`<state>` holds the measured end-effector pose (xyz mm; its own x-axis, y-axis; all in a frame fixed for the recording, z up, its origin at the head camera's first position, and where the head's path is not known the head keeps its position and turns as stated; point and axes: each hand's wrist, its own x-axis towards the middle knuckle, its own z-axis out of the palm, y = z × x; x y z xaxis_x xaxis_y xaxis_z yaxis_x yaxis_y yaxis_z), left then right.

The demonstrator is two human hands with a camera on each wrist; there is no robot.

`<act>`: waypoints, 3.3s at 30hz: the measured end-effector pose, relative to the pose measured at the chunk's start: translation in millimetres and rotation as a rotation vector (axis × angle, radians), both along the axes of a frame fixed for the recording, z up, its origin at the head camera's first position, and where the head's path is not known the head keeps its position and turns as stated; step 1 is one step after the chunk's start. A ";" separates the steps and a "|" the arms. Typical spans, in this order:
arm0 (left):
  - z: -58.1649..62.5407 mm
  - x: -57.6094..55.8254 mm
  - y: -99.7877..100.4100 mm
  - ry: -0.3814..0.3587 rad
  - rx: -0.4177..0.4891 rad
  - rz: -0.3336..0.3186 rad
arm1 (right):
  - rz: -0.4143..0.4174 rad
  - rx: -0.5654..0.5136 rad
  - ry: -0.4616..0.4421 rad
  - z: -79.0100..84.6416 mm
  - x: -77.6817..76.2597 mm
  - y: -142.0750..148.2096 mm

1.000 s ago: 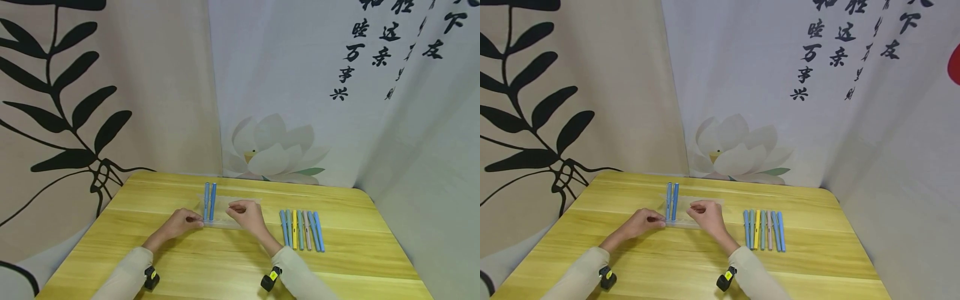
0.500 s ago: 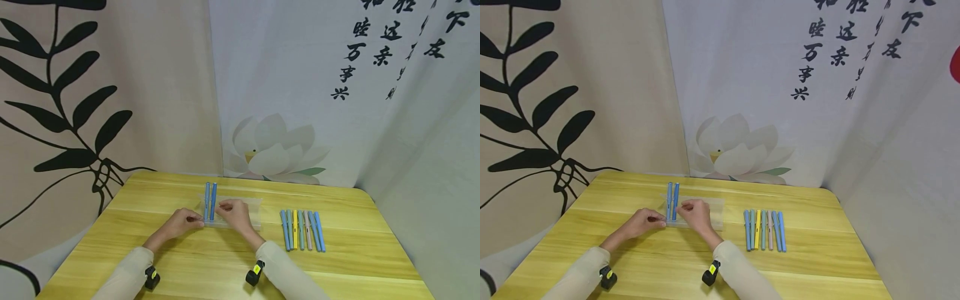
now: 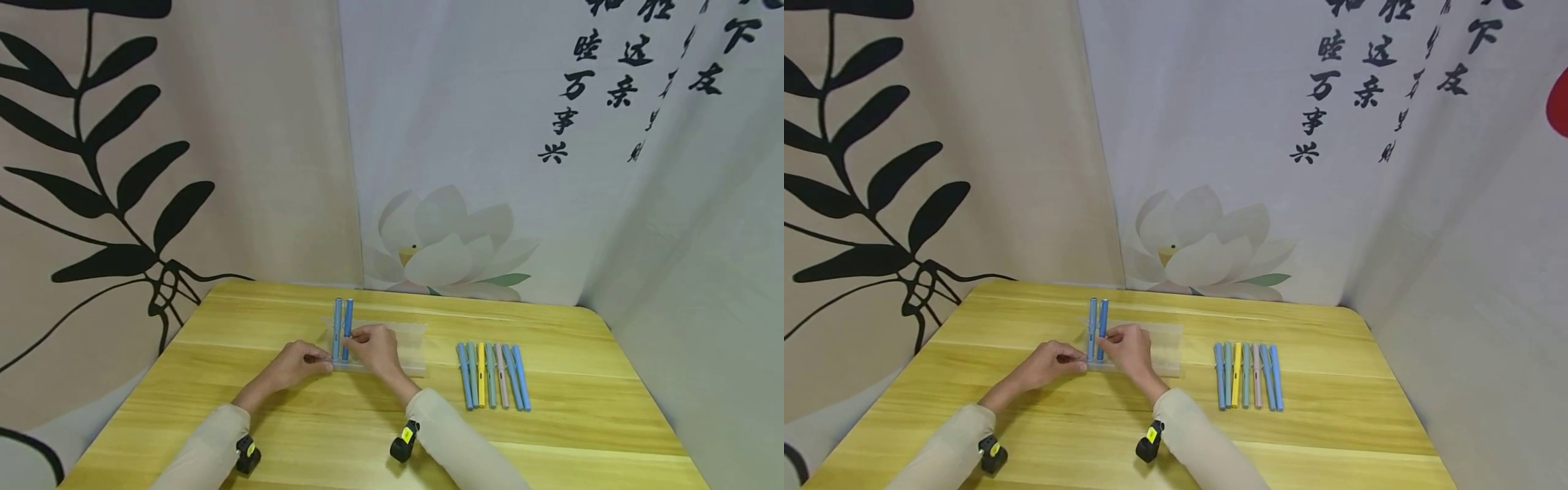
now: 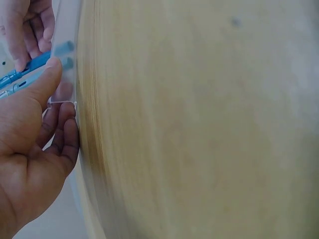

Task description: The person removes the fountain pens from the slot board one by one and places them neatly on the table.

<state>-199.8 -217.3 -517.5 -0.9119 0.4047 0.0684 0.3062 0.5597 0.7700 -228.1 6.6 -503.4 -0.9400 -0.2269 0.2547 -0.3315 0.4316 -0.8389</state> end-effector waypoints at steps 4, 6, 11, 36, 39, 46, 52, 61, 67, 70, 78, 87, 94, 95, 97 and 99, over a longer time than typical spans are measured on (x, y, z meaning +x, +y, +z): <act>0.3 0.6 0.8 -0.006 0.002 -0.003 | -0.006 0.028 0.011 -0.4 -0.8 -1.9; 0.7 1.1 1.2 -0.006 0.003 -0.002 | -0.005 0.030 0.014 -0.3 -0.8 -2.3; 1.6 2.2 2.1 -0.005 0.005 -0.005 | 0.003 0.018 0.001 2.7 0.9 -1.7; 1.8 0.5 1.3 0.011 0.015 -0.024 | 0.069 -0.009 0.025 44.1 4.4 25.8; 1.7 0.8 1.6 0.011 0.015 -0.026 | 0.063 0.000 0.027 46.5 7.3 33.4; 0.7 2.0 1.1 0.036 0.001 -0.024 | 0.047 -0.004 0.021 48.3 13.2 54.5; -0.3 1.3 0.5 0.025 0.000 -0.014 | 0.012 -0.016 0.011 50.0 16.5 76.8; -0.2 0.4 0.2 0.020 0.013 -0.016 | -0.043 -0.046 0.057 57.1 21.7 110.6; -1.2 0.3 -0.7 0.015 0.022 -0.021 | -0.089 -0.039 0.041 61.3 27.6 134.4; -1.9 0.8 -1.2 0.016 0.022 -0.023 | -0.114 -0.029 0.035 62.6 29.6 145.9; -3.0 1.1 0.0 0.012 0.017 -0.006 | -0.186 -0.012 0.029 61.6 35.6 176.8; -2.1 0.3 -0.4 0.005 0.023 -0.019 | -0.254 0.023 -0.020 59.7 43.7 208.3; -3.1 0.6 -0.5 0.004 0.028 -0.018 | -0.311 0.048 -0.024 55.9 46.0 229.8; -3.0 0.8 -0.5 0.003 0.030 -0.017 | -0.319 0.053 -0.027 55.1 46.3 232.8; -2.7 0.8 -0.5 0.004 0.029 -0.012 | -0.336 0.063 -0.040 52.6 46.5 238.7; -2.7 0.6 -0.5 0.006 0.028 -0.010 | -0.352 0.075 -0.050 50.3 46.8 244.4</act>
